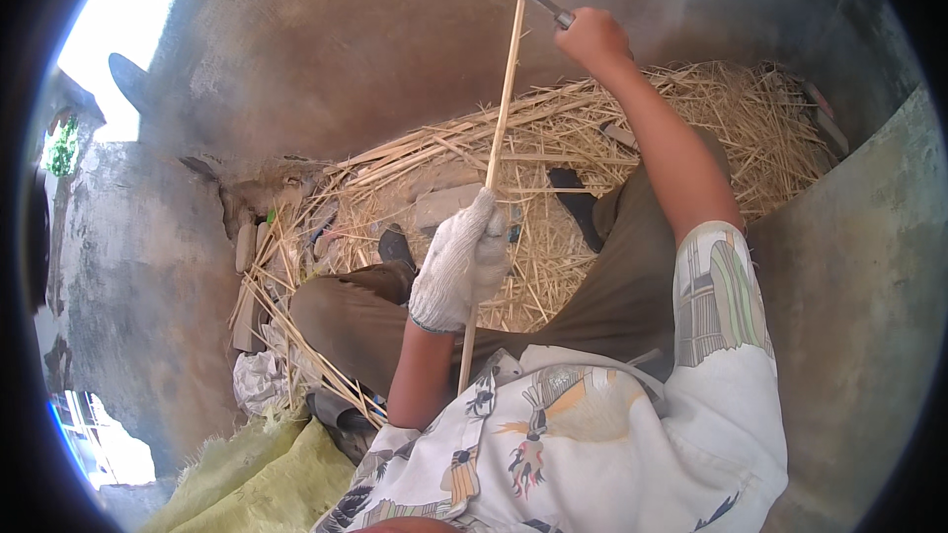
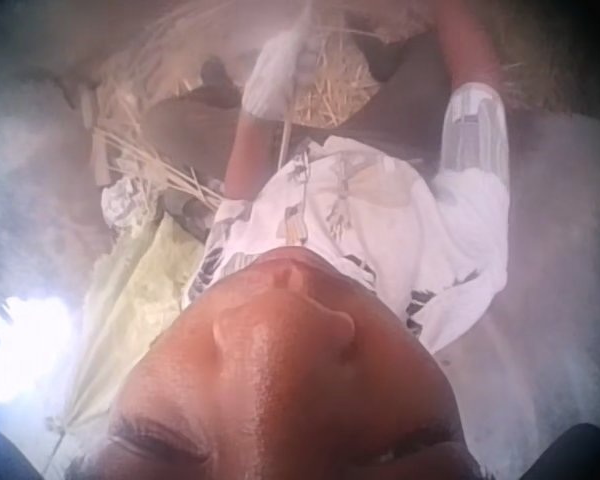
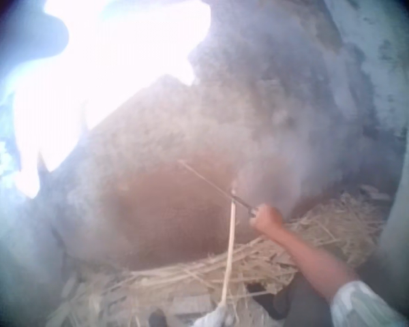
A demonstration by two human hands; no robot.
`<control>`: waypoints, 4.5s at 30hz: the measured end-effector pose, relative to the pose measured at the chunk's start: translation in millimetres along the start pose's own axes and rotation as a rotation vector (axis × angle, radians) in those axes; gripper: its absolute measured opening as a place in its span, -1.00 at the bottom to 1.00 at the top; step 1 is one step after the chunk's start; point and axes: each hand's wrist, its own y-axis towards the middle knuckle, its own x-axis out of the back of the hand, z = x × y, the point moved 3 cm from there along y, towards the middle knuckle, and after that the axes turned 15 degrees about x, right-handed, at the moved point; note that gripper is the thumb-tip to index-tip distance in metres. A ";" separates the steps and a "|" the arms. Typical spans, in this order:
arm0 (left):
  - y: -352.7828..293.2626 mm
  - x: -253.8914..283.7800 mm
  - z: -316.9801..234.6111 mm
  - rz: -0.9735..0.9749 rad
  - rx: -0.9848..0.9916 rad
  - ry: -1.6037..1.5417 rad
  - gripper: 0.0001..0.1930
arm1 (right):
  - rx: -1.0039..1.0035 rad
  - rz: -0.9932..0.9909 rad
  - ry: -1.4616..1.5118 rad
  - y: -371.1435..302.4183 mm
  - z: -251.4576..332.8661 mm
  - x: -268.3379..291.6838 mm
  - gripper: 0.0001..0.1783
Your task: The person sits on the ground and uses a large curved knife to shave and split thin bamboo sticks. They hold the sticks with a gloved left hand and repeatedly strike them with the knife in their right hand to remove the outer layer and separate the material into thinner strips.
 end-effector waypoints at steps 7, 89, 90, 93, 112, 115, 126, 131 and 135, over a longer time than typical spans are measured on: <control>11.9 4.3 -2.1 -0.091 -0.063 0.020 -0.58 | 0.350 0.199 -0.135 -32.9 20.5 15.0 -0.76; -8.8 -9.2 -10.6 -0.039 -0.066 -0.015 -0.64 | -0.275 -0.257 0.356 -10.6 -23.0 18.1 -0.63; -5.2 -8.0 -10.6 -0.069 -0.065 -0.025 -0.64 | -0.221 -0.228 0.327 -11.1 -19.3 18.7 -0.65; -2.4 -6.1 -12.5 -0.015 -0.066 -0.024 -0.63 | -0.092 -0.118 0.223 -19.2 -1.0 24.9 -0.69; 42.2 31.2 -13.8 0.767 0.189 -0.574 -0.52 | 0.592 0.028 -0.084 -53.0 73.4 -7.3 -0.85; 42.9 27.8 -13.4 0.884 0.254 -0.642 -0.51 | 0.552 0.053 -0.097 -51.4 76.3 -4.2 -0.82; 47.0 29.3 1.1 0.911 0.383 -0.757 -0.49 | 0.427 0.199 -0.099 -49.3 61.4 -8.6 -0.77; 46.0 26.6 -0.5 0.833 0.374 -0.684 -0.48 | 0.433 0.230 -0.103 -42.1 57.3 -16.0 -0.79; 36.3 24.1 -6.4 0.525 0.185 -0.386 -0.57 | 0.330 0.136 -0.076 -27.3 46.5 -10.0 -0.81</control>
